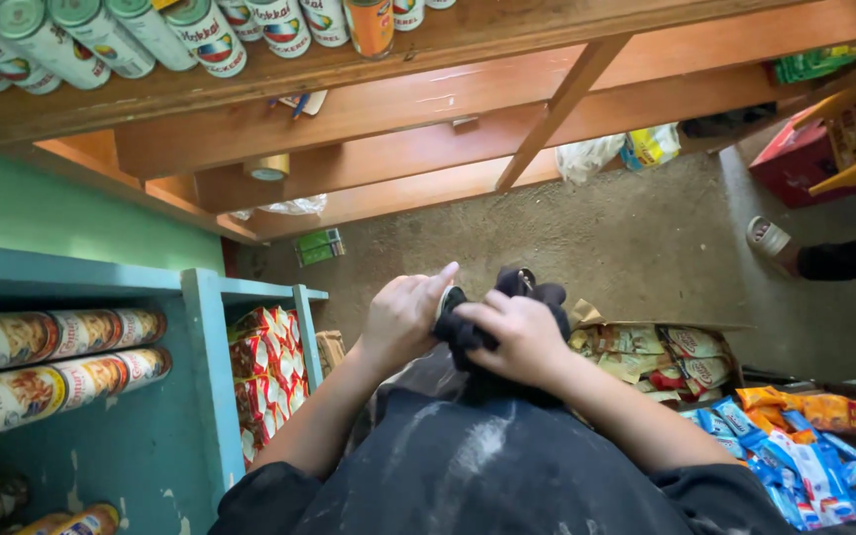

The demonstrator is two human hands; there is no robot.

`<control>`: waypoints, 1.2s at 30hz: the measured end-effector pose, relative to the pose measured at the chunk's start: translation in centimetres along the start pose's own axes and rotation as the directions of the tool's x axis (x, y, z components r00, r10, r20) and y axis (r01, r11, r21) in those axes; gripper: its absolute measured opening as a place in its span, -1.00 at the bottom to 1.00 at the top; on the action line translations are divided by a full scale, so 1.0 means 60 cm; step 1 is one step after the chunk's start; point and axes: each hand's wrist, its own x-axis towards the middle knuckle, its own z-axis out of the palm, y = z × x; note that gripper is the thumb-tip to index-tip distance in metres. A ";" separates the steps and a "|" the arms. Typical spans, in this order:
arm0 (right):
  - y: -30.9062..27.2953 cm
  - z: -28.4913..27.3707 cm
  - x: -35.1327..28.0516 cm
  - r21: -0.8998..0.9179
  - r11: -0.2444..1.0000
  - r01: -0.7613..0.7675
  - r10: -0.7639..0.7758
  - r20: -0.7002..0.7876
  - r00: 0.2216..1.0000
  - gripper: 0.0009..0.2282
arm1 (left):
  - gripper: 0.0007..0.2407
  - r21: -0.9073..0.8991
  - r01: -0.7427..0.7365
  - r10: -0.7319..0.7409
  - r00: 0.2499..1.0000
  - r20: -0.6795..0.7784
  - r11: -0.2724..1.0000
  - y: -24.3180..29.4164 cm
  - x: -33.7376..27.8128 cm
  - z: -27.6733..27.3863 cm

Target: Cleaning and organizing canned goods on shelves and tables using a black cloth.

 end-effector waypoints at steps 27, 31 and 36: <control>0.004 0.010 -0.010 -0.045 0.956 -0.289 0.290 0.279 0.915 -0.63 | -0.65 0.160 -0.246 0.229 0.966 0.119 0.956 0.028 0.038 -0.073; -0.022 0.010 -0.020 0.012 0.979 -0.203 0.191 0.291 0.938 -0.68 | -0.72 0.121 -0.216 0.200 0.970 0.135 0.969 0.026 0.019 -0.061; -0.004 0.028 -0.023 0.005 0.930 -0.367 0.351 0.284 0.892 -0.65 | -0.74 0.121 -0.205 0.188 0.972 0.138 0.971 0.026 0.005 -0.064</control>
